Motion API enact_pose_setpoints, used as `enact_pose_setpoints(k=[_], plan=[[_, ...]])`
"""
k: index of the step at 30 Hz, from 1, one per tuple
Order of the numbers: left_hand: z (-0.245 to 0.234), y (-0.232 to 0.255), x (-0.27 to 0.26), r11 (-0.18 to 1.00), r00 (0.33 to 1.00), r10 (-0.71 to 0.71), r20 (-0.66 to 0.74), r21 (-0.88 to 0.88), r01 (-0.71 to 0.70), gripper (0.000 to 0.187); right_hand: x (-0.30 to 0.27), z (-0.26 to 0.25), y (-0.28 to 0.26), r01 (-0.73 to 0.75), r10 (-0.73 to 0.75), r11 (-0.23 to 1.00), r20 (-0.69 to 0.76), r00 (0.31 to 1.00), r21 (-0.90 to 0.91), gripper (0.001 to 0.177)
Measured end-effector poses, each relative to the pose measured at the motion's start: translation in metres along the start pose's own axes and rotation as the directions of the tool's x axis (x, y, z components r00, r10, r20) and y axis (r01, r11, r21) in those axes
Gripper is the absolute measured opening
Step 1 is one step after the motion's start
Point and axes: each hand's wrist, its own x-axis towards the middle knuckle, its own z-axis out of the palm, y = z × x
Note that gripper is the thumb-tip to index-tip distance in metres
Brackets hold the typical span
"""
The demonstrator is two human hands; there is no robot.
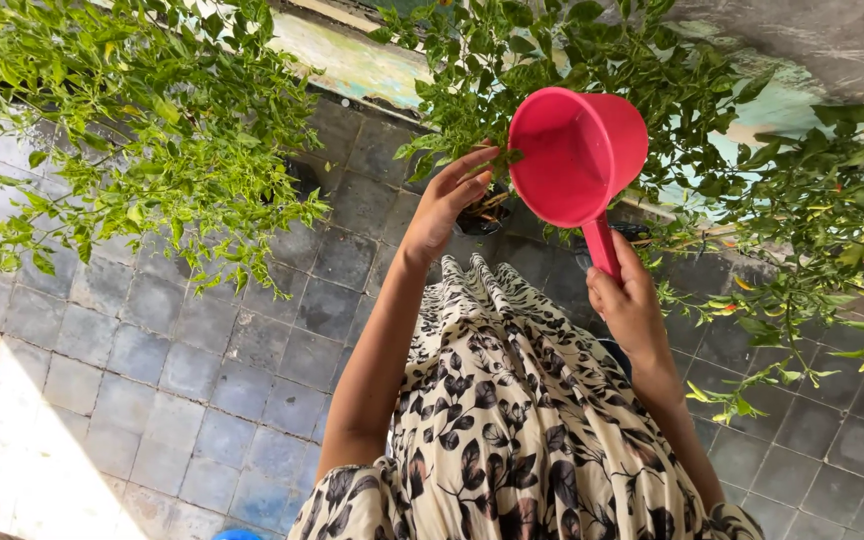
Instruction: Picking chillies from potted plants and watering them using a dipper and a bucket.
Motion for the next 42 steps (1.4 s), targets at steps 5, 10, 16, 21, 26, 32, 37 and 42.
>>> enact_pose_setpoints(k=[5,10,16,21,26,32,37,42], plan=[[0.0,0.003,-0.003,1.0,0.999,-0.029,-0.022,-0.005,0.029,0.057,-0.001,-0.002,-0.007,-0.032,0.029,0.992,0.023,0.999,0.126,0.058],[0.005,0.006,-0.004,0.999,0.998,-0.045,-0.046,-0.025,0.044,0.057,-0.001,-0.013,-0.025,-0.117,0.083,0.931,0.112,0.99,0.345,0.058],[0.024,-0.001,-0.008,0.999,0.996,-0.014,-0.083,-0.042,0.011,0.055,-0.004,-0.048,-0.025,-0.192,0.113,0.868,0.194,0.975,0.458,0.058],[0.049,-0.011,-0.02,0.997,0.991,-0.015,-0.129,-0.08,0.005,0.052,-0.015,-0.068,-0.033,-0.202,0.102,0.865,0.234,0.967,0.46,0.064],[0.068,-0.017,-0.048,0.991,0.992,-0.017,-0.126,-0.131,0.0,0.051,-0.025,-0.084,-0.034,-0.188,0.099,0.88,0.219,0.971,0.436,0.061],[0.08,-0.011,-0.065,0.997,0.993,-0.035,-0.111,-0.066,0.028,0.052,-0.045,-0.091,-0.029,-0.175,0.094,0.858,0.187,0.978,0.484,0.056],[0.091,-0.007,-0.065,0.997,0.997,-0.076,-0.012,-0.028,0.075,0.052,-0.07,-0.082,-0.032,-0.156,0.11,0.828,0.116,0.987,0.538,0.049],[0.102,-0.004,-0.067,0.992,0.987,-0.126,0.097,0.019,0.125,0.052,-0.098,-0.084,-0.027,-0.063,0.059,0.807,0.026,0.998,0.587,0.054]])
